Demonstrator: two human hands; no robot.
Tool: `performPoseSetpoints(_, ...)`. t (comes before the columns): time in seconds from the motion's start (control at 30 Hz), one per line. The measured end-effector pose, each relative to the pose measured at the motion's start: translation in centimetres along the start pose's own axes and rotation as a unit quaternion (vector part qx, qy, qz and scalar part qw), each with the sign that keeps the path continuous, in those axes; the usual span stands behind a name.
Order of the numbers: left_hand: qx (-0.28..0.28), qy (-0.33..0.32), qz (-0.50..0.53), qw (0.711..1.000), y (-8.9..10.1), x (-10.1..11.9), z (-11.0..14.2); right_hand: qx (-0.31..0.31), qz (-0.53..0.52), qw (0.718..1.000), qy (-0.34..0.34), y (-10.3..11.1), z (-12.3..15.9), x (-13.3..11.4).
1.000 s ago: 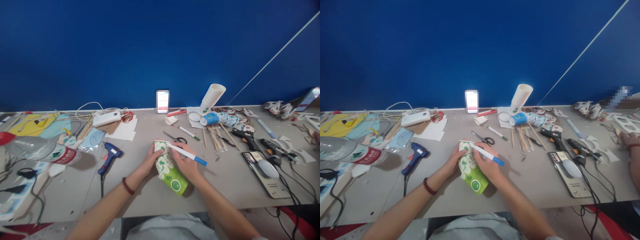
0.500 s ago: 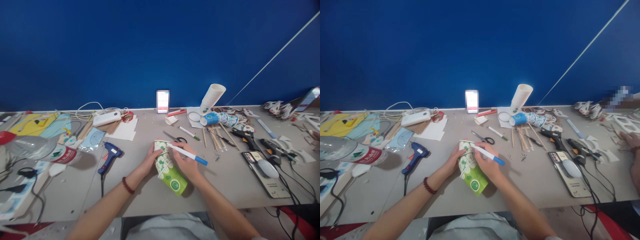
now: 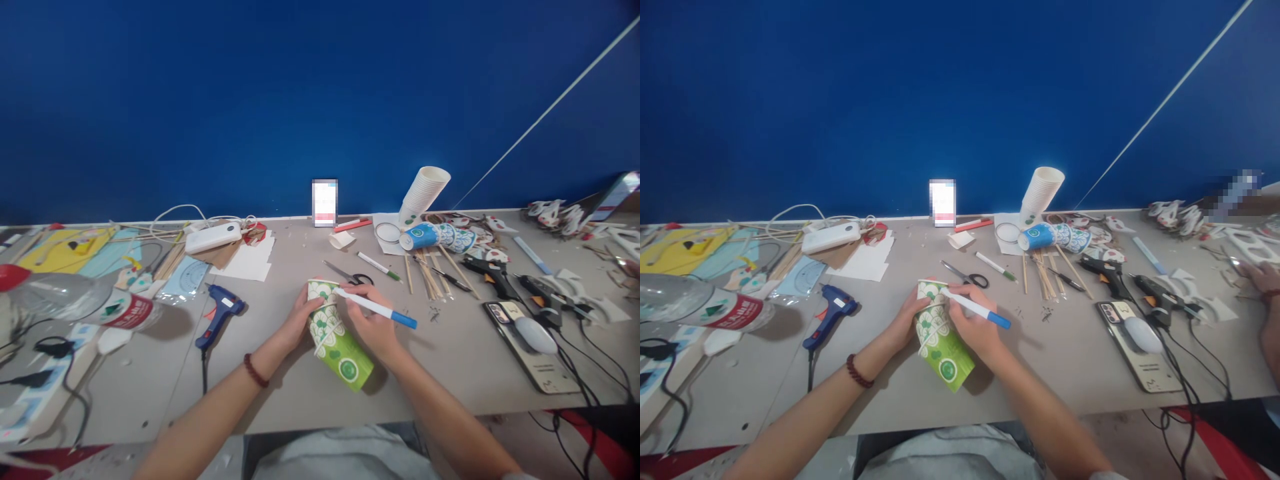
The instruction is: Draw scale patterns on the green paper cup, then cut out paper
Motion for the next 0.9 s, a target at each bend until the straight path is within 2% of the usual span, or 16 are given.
performPoseSetpoints(0.13, 0.004, 0.001, -0.003, 1.0, 0.0, 0.0, 0.0, -0.006, -0.019, 1.0, -0.01, 0.0, 0.0, 0.1)
performPoseSetpoints(0.4, -0.001, 0.007, 0.008, 1.0, 0.2, -0.2, -0.2, 0.014, -0.119, 0.989, -0.085, -0.3, 0.1, 1.1)
performPoseSetpoints(0.63, 0.0, 0.005, 0.009, 1.0, 0.2, -0.2, -0.2, 0.0, -0.067, 0.997, -0.05, -0.3, 0.1, 0.4)
performPoseSetpoints(0.9, -0.007, 0.003, 0.017, 1.0, 0.4, -0.4, -0.3, -0.004, -0.054, 0.998, -0.037, -0.2, 0.0, 0.1)
Point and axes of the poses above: each hand's wrist, its own z-axis away from the middle knuckle, its own y-axis out of the back of the hand, x = y × z, the point moved 1 cm from there along -z, towards the middle knuckle, and after that the axes turned 3 degrees about x, right-handed, at the moved point
